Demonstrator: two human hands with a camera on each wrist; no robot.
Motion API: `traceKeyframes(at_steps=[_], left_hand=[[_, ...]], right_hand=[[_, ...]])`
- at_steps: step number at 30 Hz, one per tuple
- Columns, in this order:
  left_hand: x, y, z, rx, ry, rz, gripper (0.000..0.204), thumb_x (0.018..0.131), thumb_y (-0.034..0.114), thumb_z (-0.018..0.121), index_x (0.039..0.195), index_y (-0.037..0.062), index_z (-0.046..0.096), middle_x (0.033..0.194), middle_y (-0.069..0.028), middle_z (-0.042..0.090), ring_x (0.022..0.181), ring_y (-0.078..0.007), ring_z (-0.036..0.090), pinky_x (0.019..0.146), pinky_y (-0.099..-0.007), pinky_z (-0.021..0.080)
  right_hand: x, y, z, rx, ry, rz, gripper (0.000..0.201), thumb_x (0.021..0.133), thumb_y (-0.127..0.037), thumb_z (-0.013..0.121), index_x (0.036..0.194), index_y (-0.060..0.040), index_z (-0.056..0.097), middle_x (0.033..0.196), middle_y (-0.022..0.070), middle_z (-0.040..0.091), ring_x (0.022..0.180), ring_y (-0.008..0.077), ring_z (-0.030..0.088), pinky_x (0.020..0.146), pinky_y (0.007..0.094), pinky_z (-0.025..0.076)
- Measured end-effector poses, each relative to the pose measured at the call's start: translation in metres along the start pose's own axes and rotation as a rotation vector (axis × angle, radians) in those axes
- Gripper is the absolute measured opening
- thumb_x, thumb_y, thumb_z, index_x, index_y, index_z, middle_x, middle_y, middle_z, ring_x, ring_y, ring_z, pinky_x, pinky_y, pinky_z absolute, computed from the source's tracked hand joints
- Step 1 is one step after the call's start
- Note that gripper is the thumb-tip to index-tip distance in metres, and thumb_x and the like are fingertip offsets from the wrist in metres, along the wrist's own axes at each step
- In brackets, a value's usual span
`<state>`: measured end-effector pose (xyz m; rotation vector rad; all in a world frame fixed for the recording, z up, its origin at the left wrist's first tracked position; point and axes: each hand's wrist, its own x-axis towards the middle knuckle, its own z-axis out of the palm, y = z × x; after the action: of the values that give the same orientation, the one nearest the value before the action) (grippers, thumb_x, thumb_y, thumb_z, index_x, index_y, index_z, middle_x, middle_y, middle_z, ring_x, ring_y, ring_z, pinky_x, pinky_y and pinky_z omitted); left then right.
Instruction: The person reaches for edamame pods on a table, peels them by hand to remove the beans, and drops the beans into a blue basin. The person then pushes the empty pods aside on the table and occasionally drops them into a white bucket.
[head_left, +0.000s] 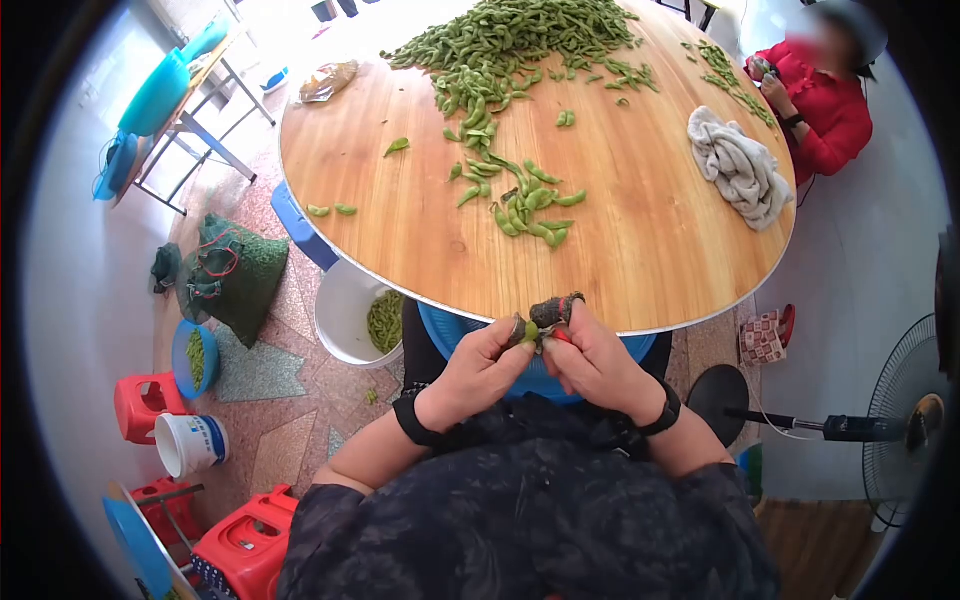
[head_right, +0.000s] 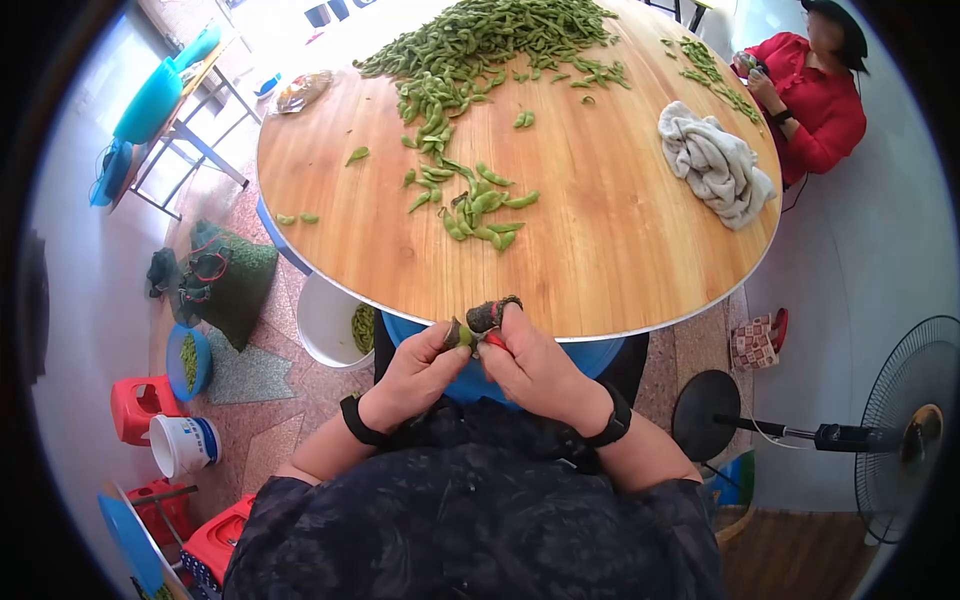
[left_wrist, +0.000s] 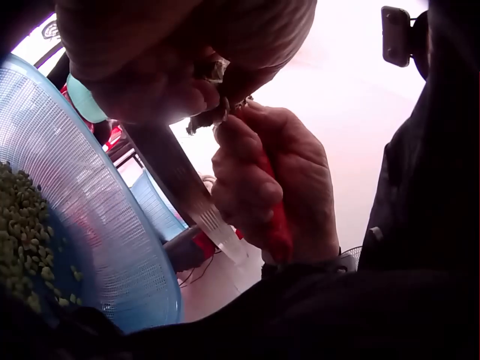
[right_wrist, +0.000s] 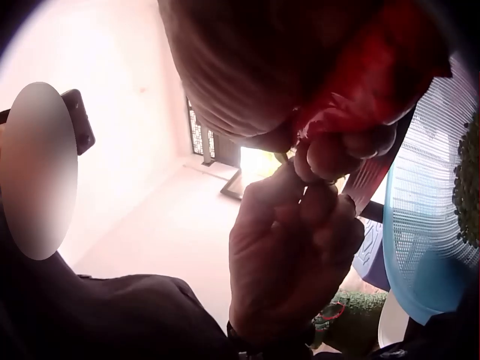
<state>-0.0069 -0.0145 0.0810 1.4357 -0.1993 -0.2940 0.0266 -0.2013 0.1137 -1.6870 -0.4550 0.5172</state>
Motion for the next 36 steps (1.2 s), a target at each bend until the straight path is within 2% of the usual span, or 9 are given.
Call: traceKeyframes(at_steps=[3,8,11,23,26,28,30,32,36], left_hand=[[0.001,-0.003,-0.002,0.096,0.015,0.027,0.007,0.092,0.005,0.05,0.092,0.0003,0.055,0.075,0.0008,0.05,0.071,-0.0057,0.044,0.061,-0.0246,0.04],[-0.001,0.0,0.0,0.292,0.031,0.059,0.006,0.09,0.003,0.05,0.087,-0.0008,0.054,0.07,-0.0057,0.05,0.066,-0.0092,0.045,0.058,-0.0276,0.04],[-0.001,-0.003,0.001,0.374,0.054,0.062,0.008,0.09,0.003,0.051,0.084,-0.0009,0.052,0.069,-0.0096,0.049,0.062,-0.0143,0.045,0.056,-0.0303,0.04],[-0.005,0.008,-0.003,0.74,0.007,0.298,0.014,0.089,0.008,0.057,0.082,-0.0013,0.05,0.072,-0.0174,0.049,0.061,-0.0341,0.049,0.057,-0.039,0.042],[-0.005,0.008,-0.007,0.471,-0.073,0.134,0.015,0.092,0.011,0.054,0.081,0.0012,0.051,0.069,-0.0104,0.05,0.057,-0.0252,0.047,0.054,-0.0343,0.04],[0.0,0.02,-0.012,-0.189,-0.239,-0.466,0.019,0.096,0.016,0.048,0.081,0.0052,0.052,0.069,0.0,0.049,0.055,-0.0126,0.042,0.052,-0.0263,0.036],[0.003,0.014,-0.013,-0.529,-0.266,-0.538,0.023,0.099,0.02,0.044,0.082,0.008,0.053,0.069,0.0063,0.045,0.058,-0.0042,0.038,0.053,-0.0204,0.032],[0.007,-0.001,-0.017,-0.903,-0.399,-0.632,0.023,0.099,0.022,0.047,0.083,0.0074,0.054,0.066,0.0053,0.043,0.059,-0.0047,0.039,0.053,-0.0205,0.032],[0.008,0.009,-0.014,-0.266,-0.45,-0.464,0.025,0.099,0.025,0.05,0.082,0.0073,0.054,0.064,0.006,0.043,0.057,-0.0051,0.039,0.052,-0.021,0.033]], right_hand=[[-0.001,-0.001,-0.003,0.121,-0.094,0.151,0.013,0.09,-0.01,0.049,0.098,-0.0007,0.044,0.071,0.0079,0.053,0.062,0.016,0.054,0.057,0.0325,0.044],[0.001,0.023,0.0,-0.202,-0.016,-0.135,0.013,0.089,-0.01,0.05,0.092,0.0001,0.041,0.067,0.0174,0.053,0.058,0.0363,0.055,0.053,0.0413,0.043],[0.001,0.021,0.001,-0.278,0.007,-0.122,0.014,0.088,-0.009,0.05,0.092,0.0005,0.04,0.068,0.0232,0.052,0.064,0.0449,0.054,0.055,0.046,0.042],[-0.002,0.016,0.0,-0.271,-0.08,-0.142,0.013,0.087,-0.004,0.05,0.096,-0.0008,0.042,0.069,0.0225,0.053,0.069,0.0445,0.057,0.057,0.0454,0.044],[-0.004,0.022,0.0,-0.251,-0.092,-0.192,0.013,0.087,-0.003,0.05,0.098,-0.001,0.044,0.07,0.0201,0.054,0.067,0.0419,0.058,0.058,0.0421,0.046],[-0.005,0.016,-0.004,-0.183,-0.142,-0.137,0.012,0.087,-0.003,0.049,0.099,-0.0011,0.045,0.07,0.0178,0.055,0.065,0.0384,0.058,0.058,0.0403,0.046],[-0.006,0.017,-0.004,-0.113,-0.191,-0.084,0.012,0.088,-0.003,0.049,0.099,-0.0012,0.045,0.07,0.0155,0.055,0.062,0.035,0.058,0.058,0.0385,0.046],[-0.005,0.026,-0.002,-0.21,-0.068,-0.318,0.009,0.09,-0.004,0.049,0.099,-0.0018,0.046,0.069,0.0103,0.054,0.058,0.0257,0.056,0.055,0.0345,0.045],[-0.012,0.01,-0.017,-0.043,-0.224,-0.02,0.008,0.092,-0.006,0.048,0.098,-0.0027,0.047,0.068,0.0069,0.053,0.057,0.0186,0.054,0.053,0.0315,0.044]])
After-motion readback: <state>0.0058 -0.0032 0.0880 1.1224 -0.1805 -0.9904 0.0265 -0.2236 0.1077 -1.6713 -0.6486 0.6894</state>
